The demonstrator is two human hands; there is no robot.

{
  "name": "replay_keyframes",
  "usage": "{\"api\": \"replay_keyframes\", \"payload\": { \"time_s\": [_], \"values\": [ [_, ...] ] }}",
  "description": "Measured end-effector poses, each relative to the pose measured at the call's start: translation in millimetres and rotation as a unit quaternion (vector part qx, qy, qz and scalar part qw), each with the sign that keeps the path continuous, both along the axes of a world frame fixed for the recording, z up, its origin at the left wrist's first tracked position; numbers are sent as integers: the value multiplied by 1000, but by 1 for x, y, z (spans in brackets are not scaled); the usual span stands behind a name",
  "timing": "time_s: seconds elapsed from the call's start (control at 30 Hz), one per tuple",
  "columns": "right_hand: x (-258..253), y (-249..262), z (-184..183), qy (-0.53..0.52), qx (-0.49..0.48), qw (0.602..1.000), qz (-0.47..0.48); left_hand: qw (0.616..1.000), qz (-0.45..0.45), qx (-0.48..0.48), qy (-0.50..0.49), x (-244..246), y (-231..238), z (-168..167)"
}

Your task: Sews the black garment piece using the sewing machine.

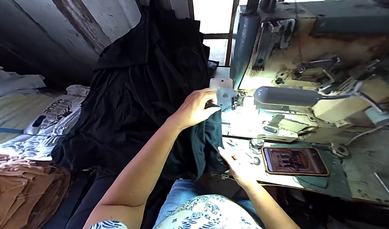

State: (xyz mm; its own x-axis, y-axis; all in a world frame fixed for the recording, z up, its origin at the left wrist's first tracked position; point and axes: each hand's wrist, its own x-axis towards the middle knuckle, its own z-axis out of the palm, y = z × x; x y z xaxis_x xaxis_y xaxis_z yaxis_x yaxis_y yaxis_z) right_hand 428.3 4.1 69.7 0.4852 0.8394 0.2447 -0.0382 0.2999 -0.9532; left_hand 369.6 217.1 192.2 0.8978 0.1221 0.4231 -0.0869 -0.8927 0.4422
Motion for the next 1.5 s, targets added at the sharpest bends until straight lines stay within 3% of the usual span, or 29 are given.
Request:
{"api": "replay_keyframes", "payload": {
  "time_s": [0.1, 0.27, 0.5, 0.63, 0.77, 0.83, 0.9, 1.0, 1.13, 1.2, 1.3, 1.43, 1.5],
  "values": [
    [8, 1, -3, 1, 47, 998, -35, 997, 11, 2, -74, 18, -22, -3],
    [16, -1, 0, 47, 12, 994, -96, 992, 70, 30, -104, 43, -32, -21],
    [15, 5, 6, 75, 17, 992, -98, 989, 116, -8, -95, 50, -35, -17],
    [12, 5, 3, 86, 33, 991, -101, 987, 55, -42, -147, 49, -30, -17],
    [6, 0, -3, 58, 31, 996, -61, 963, -96, -156, -199, 37, -14, -25],
    [0, -2, -6, 38, 30, 997, -53, 946, -165, -223, -165, 27, -11, -24],
    [-3, -4, -11, 34, 24, 998, -42, 963, -164, -183, -109, 17, -11, -17],
    [-2, -4, -12, 44, 15, 998, -50, 997, -56, 0, -59, 13, -20, -7],
    [5, -5, -7, 70, 19, 995, -65, 994, 70, 79, 38, 21, -32, -2],
    [10, -4, -1, 88, 13, 992, -90, 983, 109, 80, 126, 31, -34, 11],
    [25, 6, 12, 47, 5, 985, -167, 975, 120, 55, 178, 59, -23, 24],
    [35, 26, 21, 12, 14, 971, -240, 991, 82, 10, 104, 92, -1, 9],
    [33, 26, 17, 4, 34, 969, -246, 991, 78, -17, 111, 95, 1, 11]
  ]
}}
